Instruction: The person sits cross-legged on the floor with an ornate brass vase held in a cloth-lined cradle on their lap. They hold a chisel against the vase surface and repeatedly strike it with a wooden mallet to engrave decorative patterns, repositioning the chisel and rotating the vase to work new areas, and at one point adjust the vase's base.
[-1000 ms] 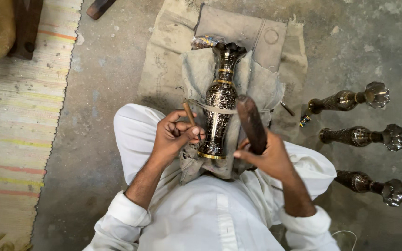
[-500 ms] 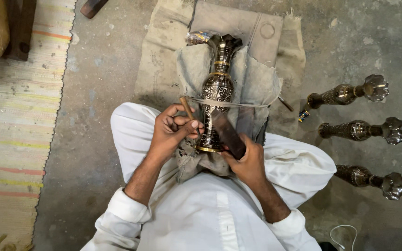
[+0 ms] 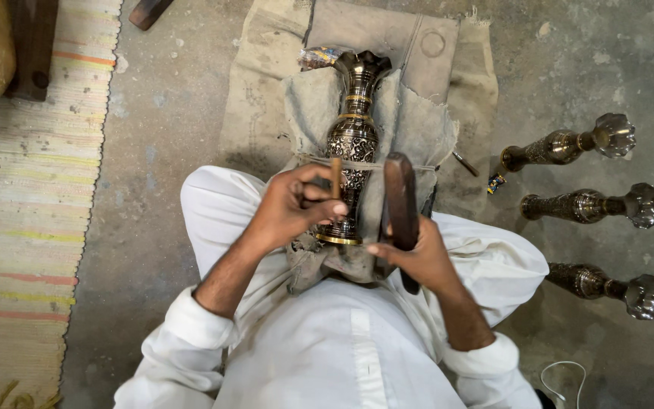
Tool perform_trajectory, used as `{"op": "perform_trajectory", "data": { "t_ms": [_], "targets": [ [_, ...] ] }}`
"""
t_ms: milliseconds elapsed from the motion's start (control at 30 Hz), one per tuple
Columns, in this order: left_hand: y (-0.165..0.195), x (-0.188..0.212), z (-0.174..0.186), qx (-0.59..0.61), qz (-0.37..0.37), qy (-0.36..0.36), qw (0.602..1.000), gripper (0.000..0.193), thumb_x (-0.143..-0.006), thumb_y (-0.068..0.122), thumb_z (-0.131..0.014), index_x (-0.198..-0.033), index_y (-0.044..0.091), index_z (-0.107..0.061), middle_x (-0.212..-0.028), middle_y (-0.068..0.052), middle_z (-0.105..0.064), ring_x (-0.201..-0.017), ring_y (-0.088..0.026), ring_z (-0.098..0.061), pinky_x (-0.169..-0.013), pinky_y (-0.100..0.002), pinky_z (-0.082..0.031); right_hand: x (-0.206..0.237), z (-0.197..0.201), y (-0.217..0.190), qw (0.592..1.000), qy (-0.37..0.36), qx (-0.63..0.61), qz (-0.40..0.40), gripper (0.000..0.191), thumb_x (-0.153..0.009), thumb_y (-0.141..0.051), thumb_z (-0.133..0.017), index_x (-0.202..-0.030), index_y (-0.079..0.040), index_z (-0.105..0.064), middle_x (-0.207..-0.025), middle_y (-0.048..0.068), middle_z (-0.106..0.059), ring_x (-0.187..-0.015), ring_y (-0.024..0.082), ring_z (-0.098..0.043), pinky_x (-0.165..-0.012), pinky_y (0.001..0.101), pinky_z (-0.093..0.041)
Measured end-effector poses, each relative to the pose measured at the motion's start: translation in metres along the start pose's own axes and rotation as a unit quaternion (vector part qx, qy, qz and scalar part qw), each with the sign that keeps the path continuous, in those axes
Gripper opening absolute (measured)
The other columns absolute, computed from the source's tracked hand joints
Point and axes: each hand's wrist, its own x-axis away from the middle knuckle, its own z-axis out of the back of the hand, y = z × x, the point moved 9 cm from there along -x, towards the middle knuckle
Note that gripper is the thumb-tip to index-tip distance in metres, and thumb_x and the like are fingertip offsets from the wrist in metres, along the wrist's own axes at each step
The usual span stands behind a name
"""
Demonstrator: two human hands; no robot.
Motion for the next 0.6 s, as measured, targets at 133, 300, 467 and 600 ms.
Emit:
{"op": "perform_trajectory", "data": {
  "t_ms": [133,300,467,600],
  "targets": [
    [0.013,-0.009,-0.026,-0.113,0.026,-0.056,0.992,0.039,-0.088,0.008,-0.082,-0.123,0.002,-0.065,-0.083,-0.005,-0.079,-0.071,-0.007,-0.070,-0.064,-0.026,-0.057,-0.002,0.030,0.002,0.996,-0.057,-0.014,-0.074,0.037,-0.083,-0.017,-0.084,-0.111,-0.005,-0.064,-0.085,-0.006,-0.059,-0.075,0.005,-0.058,-0.064,0.0248,-0.051],
    [0.034,-0.008,-0.033,-0.228,0.001,-0.052,0.972,0.039,-0.084,0.014,-0.084,-0.118,0.005,-0.067,-0.077,-0.007,-0.078,-0.066,-0.010,-0.071,-0.060,-0.030,-0.057,-0.010,0.060,-0.012,0.993,-0.066,-0.027,-0.092,0.047,-0.083,-0.025,-0.079,-0.122,-0.006,-0.060,-0.089,-0.001,-0.069,-0.079,0.008,-0.067,-0.070,0.0260,-0.056],
    [0.036,-0.004,-0.034,-0.272,0.022,-0.036,0.962,0.041,-0.084,0.015,-0.083,-0.121,0.007,-0.067,-0.080,-0.010,-0.079,-0.064,-0.015,-0.073,-0.059,-0.034,-0.055,-0.027,0.078,-0.058,0.967,-0.035,0.253,-0.021,0.040,-0.089,-0.027,-0.080,-0.120,-0.008,-0.063,-0.081,0.003,-0.063,-0.071,0.015,-0.061,-0.062,0.0336,-0.048],
    [0.040,-0.004,-0.038,-0.281,-0.005,-0.044,0.959,0.041,-0.083,0.016,-0.084,-0.118,0.007,-0.067,-0.084,-0.009,-0.080,-0.072,-0.014,-0.078,-0.064,-0.033,-0.058,-0.037,0.096,-0.096,0.887,-0.051,0.458,-0.034,0.031,-0.089,-0.031,-0.080,-0.110,-0.012,-0.065,-0.072,0.008,-0.067,-0.065,0.024,-0.063,-0.061,0.0411,-0.047]
  ]
}}
